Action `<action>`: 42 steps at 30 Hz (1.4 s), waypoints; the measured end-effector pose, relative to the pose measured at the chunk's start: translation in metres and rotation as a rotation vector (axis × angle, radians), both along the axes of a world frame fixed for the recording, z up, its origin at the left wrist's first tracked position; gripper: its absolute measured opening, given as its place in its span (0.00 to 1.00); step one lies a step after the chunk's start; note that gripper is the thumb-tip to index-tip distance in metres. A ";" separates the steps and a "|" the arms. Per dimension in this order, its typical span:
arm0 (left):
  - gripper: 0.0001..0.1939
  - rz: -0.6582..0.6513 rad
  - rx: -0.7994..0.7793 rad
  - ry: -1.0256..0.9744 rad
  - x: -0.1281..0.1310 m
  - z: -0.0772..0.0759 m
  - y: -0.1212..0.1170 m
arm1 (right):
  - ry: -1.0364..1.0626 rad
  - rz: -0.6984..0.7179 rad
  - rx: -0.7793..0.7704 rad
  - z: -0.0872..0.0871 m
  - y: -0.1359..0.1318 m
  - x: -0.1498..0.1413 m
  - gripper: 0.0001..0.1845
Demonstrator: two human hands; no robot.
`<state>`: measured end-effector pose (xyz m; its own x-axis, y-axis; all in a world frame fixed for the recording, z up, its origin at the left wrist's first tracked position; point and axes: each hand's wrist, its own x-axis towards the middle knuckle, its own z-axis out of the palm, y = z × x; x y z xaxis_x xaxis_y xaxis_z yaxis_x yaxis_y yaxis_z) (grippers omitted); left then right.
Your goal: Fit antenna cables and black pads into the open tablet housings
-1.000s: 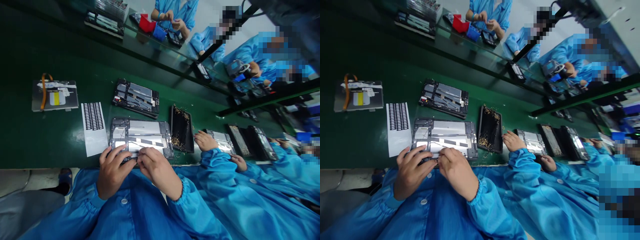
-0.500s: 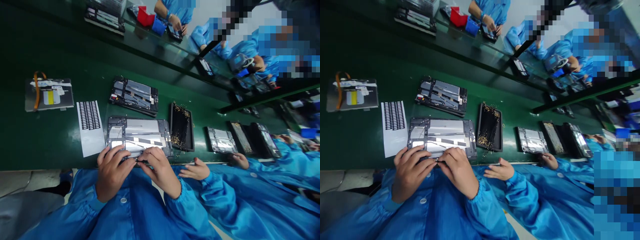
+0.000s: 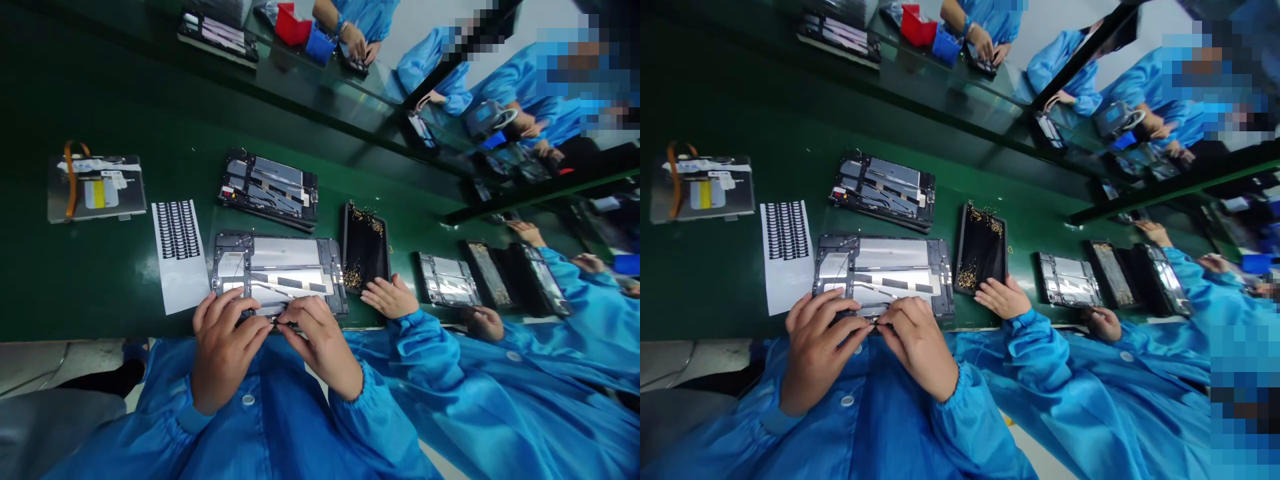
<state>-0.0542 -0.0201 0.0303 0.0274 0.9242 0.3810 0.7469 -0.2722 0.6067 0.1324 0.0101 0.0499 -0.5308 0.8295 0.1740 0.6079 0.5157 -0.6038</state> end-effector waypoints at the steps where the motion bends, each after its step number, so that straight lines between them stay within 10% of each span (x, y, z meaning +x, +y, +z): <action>1: 0.06 -0.003 0.004 0.003 0.000 0.000 0.000 | -0.008 0.004 0.003 0.000 0.000 0.000 0.04; 23: 0.07 -0.016 0.013 0.029 0.000 0.002 0.000 | -0.096 0.015 0.066 -0.003 -0.004 0.001 0.08; 32: 0.06 -0.125 0.477 0.219 0.000 -0.026 -0.002 | -0.148 0.241 0.442 -0.025 -0.011 0.019 0.21; 37: 0.04 -0.133 0.380 0.155 -0.021 -0.010 -0.007 | -0.137 0.269 0.258 0.004 0.007 0.004 0.14; 42: 0.17 0.099 0.107 0.047 -0.095 -0.009 0.004 | -0.200 0.401 0.086 0.037 0.062 -0.078 0.10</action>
<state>-0.1489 -0.0161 0.0212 -0.0416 0.8776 0.4777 0.7999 -0.2572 0.5422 0.0545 0.0717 0.0873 -0.8370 0.5389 0.0949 0.4505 0.7771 -0.4396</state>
